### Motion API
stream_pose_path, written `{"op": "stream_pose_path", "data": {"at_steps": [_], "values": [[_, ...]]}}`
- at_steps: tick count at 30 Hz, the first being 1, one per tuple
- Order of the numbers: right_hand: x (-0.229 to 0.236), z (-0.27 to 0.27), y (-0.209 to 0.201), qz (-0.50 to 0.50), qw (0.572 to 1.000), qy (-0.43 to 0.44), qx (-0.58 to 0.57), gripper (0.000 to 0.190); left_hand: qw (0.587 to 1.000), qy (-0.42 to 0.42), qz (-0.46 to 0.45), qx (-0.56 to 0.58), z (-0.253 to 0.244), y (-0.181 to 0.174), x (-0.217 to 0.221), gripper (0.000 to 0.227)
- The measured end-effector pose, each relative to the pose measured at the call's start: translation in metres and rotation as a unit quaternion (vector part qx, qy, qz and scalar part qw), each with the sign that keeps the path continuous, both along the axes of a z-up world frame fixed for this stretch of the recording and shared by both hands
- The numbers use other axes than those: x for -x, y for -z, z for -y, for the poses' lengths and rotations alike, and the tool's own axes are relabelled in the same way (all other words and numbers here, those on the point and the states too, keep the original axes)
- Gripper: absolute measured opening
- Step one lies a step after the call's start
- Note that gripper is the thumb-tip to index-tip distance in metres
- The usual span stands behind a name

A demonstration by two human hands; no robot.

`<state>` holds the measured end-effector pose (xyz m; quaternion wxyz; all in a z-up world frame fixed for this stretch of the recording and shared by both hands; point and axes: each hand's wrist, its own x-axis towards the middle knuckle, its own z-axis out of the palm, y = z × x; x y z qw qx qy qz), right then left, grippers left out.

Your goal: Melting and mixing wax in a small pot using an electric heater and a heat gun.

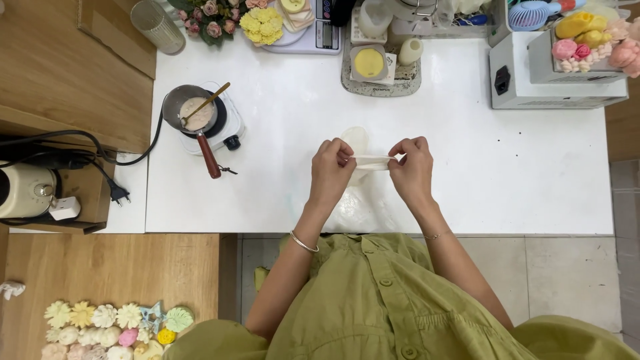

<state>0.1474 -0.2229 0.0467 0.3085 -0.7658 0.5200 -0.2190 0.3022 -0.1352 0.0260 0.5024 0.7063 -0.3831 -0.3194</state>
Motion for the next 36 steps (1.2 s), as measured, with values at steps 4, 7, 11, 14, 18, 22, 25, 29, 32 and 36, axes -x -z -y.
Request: {"op": "stream_pose_path", "data": {"at_steps": [4,7,11,14,18,22,25,29,32,36], "values": [[-0.006,-0.001,0.003,-0.026,0.988,-0.075,0.135,0.019,0.996,0.004,0.091,-0.003,0.004,-0.02,0.007,0.009],[-0.009,0.002,-0.011,-0.004,0.99,-0.08,0.114,0.017,0.965,0.092,0.246,-0.002,0.007,-0.036,0.01,0.021],[-0.011,0.005,-0.044,-0.077,0.977,-0.119,0.157,0.035,0.982,0.089,0.165,-0.036,0.016,-0.066,0.012,0.035],[-0.015,0.008,-0.067,-0.145,0.974,-0.13,0.111,0.05,0.992,0.08,0.096,-0.022,0.023,-0.076,0.012,0.044],[-0.006,0.031,-0.062,-0.029,0.983,-0.178,0.042,0.043,0.983,0.034,0.15,-0.1,0.037,-0.083,-0.007,0.042],[-0.01,0.041,-0.107,-0.003,0.981,-0.178,-0.074,0.038,0.982,-0.035,0.186,-0.028,0.041,-0.087,-0.018,0.037],[-0.01,0.05,-0.125,-0.05,0.98,-0.156,-0.117,0.043,0.989,-0.028,0.146,-0.011,0.052,-0.093,-0.018,0.038],[-0.007,0.057,-0.136,0.007,0.983,-0.159,-0.097,0.033,0.984,0.017,0.161,0.078,0.068,-0.091,-0.014,0.039],[-0.009,0.058,-0.149,0.036,0.987,-0.139,-0.074,0.021,0.991,0.029,0.12,0.057,0.077,-0.124,-0.007,0.036],[-0.008,0.063,-0.142,0.078,0.964,-0.107,0.23,0.011,0.994,0.084,0.053,0.034,0.097,-0.125,-0.008,0.039]]}}
